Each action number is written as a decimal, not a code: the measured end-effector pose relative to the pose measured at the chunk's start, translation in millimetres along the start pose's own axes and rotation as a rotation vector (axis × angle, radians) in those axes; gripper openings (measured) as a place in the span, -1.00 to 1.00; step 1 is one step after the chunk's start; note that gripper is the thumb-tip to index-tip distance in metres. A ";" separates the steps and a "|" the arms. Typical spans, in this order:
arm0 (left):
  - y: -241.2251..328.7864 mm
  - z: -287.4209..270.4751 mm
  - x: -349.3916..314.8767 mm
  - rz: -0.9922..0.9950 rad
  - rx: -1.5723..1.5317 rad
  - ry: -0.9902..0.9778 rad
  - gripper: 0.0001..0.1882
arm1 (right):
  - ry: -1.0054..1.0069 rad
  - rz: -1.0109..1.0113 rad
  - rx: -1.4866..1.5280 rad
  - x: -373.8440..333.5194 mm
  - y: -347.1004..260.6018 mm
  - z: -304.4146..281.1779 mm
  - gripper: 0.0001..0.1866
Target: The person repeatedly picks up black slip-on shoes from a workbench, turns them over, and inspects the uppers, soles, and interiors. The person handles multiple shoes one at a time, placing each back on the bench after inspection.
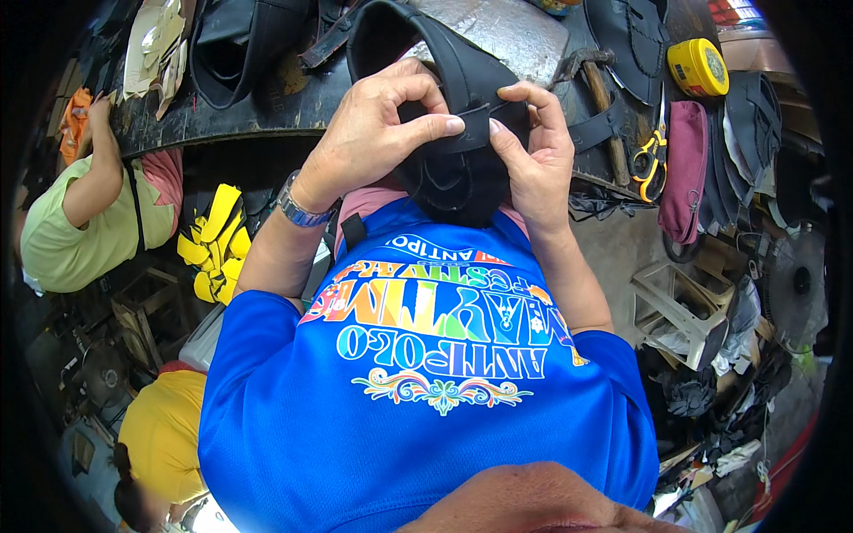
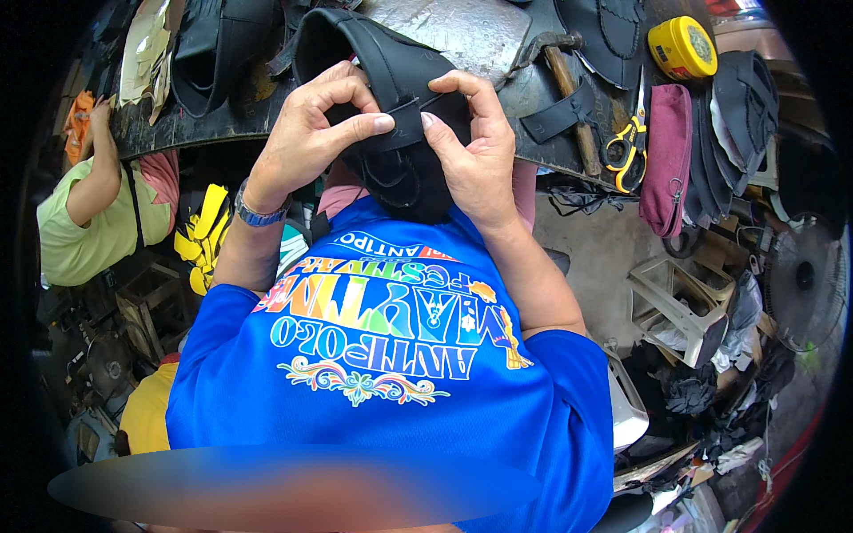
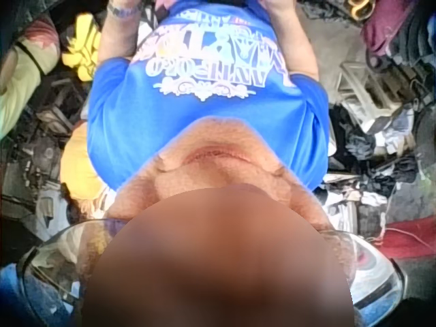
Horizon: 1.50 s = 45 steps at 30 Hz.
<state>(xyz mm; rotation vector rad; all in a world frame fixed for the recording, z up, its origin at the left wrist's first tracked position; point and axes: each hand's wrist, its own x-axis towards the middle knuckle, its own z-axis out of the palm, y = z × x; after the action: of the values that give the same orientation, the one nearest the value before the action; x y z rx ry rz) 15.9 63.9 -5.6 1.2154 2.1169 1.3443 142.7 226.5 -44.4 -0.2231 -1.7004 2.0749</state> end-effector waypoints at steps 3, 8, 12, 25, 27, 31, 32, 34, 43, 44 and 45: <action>-0.2 2.7 -0.6 -0.021 0.001 0.026 -0.78 | 0.016 0.014 0.024 -1.4 1.2 0.6 -0.67; 1.5 4.4 -1.1 0.001 0.017 0.074 -0.77 | 0.049 0.006 0.043 -2.3 3.7 0.4 -0.70; 5.0 3.3 -1.6 -0.031 -0.005 0.047 -0.78 | 0.088 0.020 0.052 -3.0 5.1 3.5 -0.73; 6.9 -2.5 3.1 -0.057 0.047 -0.039 -0.77 | 0.119 0.027 0.081 -5.1 7.2 5.3 -0.74; 7.3 -4.2 3.9 -0.048 0.029 -0.058 -0.78 | 0.106 0.032 0.105 -5.2 7.7 4.7 -0.73; 7.0 -6.8 6.3 -0.015 -0.002 -0.105 -0.78 | 0.075 0.078 0.223 -3.3 8.7 2.1 -0.68; 6.8 -6.9 7.1 0.000 0.003 -0.102 -0.77 | 0.080 0.089 0.227 -2.5 8.8 1.3 -0.67; 6.6 -6.8 8.5 0.030 0.014 -0.094 -0.76 | 0.074 0.103 0.242 -1.1 8.8 0.1 -0.64; 7.2 -6.7 10.0 0.032 0.050 -0.111 -0.75 | 0.112 0.119 0.360 3.0 6.1 4.6 -0.61; 7.3 -6.5 10.1 0.022 0.049 -0.107 -0.75 | 0.107 0.116 0.340 3.7 5.8 5.2 -0.60; 7.3 -6.7 10.4 0.011 0.047 -0.104 -0.74 | 0.109 0.111 0.326 3.9 5.4 5.9 -0.59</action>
<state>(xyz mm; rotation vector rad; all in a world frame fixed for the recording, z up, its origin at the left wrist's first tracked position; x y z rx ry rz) 9.0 70.0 5.4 1.2889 2.0828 1.2149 135.6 222.2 -47.6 -0.3253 -1.2896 2.3374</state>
